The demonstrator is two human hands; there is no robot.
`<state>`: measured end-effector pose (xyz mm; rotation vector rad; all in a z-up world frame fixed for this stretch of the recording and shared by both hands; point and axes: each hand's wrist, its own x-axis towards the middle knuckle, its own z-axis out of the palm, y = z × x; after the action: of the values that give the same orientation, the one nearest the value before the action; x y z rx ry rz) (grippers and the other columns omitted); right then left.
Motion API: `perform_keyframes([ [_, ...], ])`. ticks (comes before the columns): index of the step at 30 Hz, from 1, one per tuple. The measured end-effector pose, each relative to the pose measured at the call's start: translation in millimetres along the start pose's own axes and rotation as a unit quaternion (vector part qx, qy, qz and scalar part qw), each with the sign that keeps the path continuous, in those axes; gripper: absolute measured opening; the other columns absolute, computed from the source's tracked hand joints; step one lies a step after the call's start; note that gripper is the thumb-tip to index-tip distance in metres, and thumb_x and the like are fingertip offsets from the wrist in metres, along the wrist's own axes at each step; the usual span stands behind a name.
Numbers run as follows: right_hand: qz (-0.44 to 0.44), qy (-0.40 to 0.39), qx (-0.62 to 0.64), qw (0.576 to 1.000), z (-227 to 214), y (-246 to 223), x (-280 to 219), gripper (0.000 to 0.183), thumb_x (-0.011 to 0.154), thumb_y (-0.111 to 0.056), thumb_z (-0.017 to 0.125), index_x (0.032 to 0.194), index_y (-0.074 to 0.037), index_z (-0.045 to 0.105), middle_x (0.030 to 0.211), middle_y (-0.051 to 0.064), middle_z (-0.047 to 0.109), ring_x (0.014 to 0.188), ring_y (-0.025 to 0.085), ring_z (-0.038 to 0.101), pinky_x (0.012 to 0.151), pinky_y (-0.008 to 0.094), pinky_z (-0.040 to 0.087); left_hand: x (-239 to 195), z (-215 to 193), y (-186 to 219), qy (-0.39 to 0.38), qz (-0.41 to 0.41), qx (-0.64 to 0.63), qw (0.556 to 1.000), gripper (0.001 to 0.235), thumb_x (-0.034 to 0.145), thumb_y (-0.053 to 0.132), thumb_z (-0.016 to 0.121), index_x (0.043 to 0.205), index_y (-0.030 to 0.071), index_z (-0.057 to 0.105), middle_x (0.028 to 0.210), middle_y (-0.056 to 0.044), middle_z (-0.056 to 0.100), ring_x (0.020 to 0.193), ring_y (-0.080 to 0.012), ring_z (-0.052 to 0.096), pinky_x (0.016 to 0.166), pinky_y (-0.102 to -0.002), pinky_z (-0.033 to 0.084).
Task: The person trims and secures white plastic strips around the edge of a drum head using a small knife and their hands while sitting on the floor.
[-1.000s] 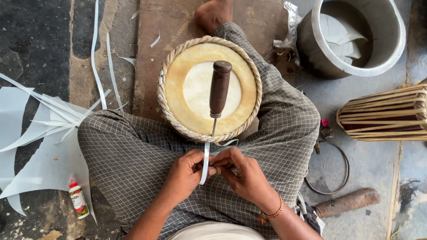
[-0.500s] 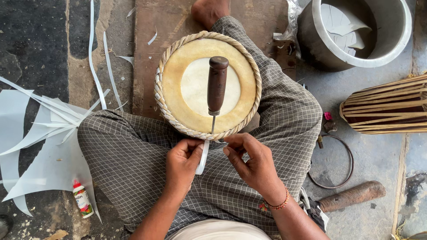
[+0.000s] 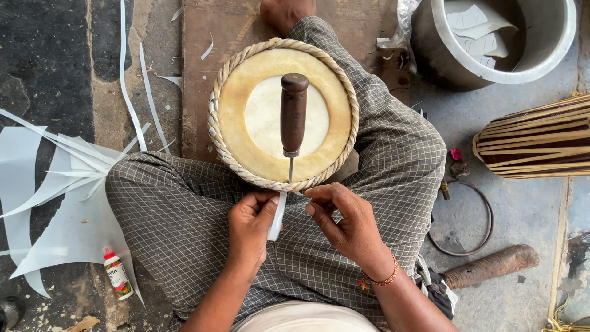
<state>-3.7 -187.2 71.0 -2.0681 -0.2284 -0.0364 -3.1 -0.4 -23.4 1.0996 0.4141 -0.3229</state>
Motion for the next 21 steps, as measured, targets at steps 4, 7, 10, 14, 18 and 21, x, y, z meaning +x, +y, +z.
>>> perform_keyframes([
  [4,-0.012,0.015,0.001,1.0,-7.8,-7.2,11.9,0.016,0.094,-0.005,0.074,0.109,-0.004,0.067,0.088,0.006,0.074,0.078,0.01,0.073,0.067,0.023,0.062,1.4,-0.9,-1.8,0.012,-0.003,-0.019,1.0,0.015,0.092,0.011,0.073,0.099,-0.002,0.071,0.078,-0.008,0.072,0.057,-0.0095,0.062,0.047,-0.026,0.051],
  [7,-0.07,0.051,-0.024,0.996,-20.2,-16.1,27.8,0.016,0.096,-0.001,0.072,0.111,-0.003,0.066,0.092,0.006,0.073,0.083,0.01,0.074,0.072,0.023,0.062,3.1,-1.8,-3.4,-0.011,0.001,-0.02,1.0,0.017,0.092,0.011,0.074,0.101,-0.003,0.071,0.085,-0.007,0.074,0.065,-0.0087,0.065,0.054,-0.025,0.055],
  [10,-0.077,0.086,-0.042,0.992,-30.3,-27.9,48.3,0.015,0.097,-0.002,0.074,0.11,-0.004,0.067,0.094,0.005,0.072,0.083,0.01,0.073,0.07,0.022,0.06,4.4,-1.5,-1.2,-0.036,0.017,-0.023,0.999,0.018,0.092,0.011,0.076,0.103,-0.003,0.072,0.087,-0.008,0.075,0.072,-0.0091,0.069,0.063,-0.024,0.057],
  [14,-0.084,0.114,-0.027,0.99,-26.0,-38.3,86.0,0.03,0.097,-0.007,0.074,0.124,-0.006,0.059,0.097,0.005,0.062,0.08,0.011,0.064,0.067,0.024,0.054,2.9,0.9,4.4,-0.022,-0.035,0.018,0.999,0.015,0.089,0.012,0.076,0.096,0.0,0.076,0.075,-0.01,0.073,0.057,-0.0117,0.066,0.049,-0.027,0.054],
  [18,0.006,0.055,0.259,0.964,2.0,-38.4,126.8,0.052,0.1,-0.013,0.066,0.144,-0.014,0.038,0.115,-0.007,0.055,0.079,0.004,0.06,0.057,0.019,0.058,1.7,11.3,8.5,-0.013,-0.016,0.052,0.998,0.011,0.089,0.01,0.076,0.095,0.001,0.077,0.076,-0.01,0.074,0.056,-0.0117,0.065,0.051,-0.026,0.054],
  [21,-0.026,0.107,0.362,0.926,26.2,-29.0,144.7,0.034,0.104,-0.008,0.065,0.133,-0.008,0.049,0.091,0.001,0.057,0.067,0.007,0.053,0.058,0.022,0.044,-1.3,15.1,12.2,-0.004,-0.008,0.098,0.995,0.012,0.09,0.009,0.073,0.096,0.001,0.078,0.078,-0.008,0.075,0.056,-0.0104,0.066,0.051,-0.024,0.053],
])
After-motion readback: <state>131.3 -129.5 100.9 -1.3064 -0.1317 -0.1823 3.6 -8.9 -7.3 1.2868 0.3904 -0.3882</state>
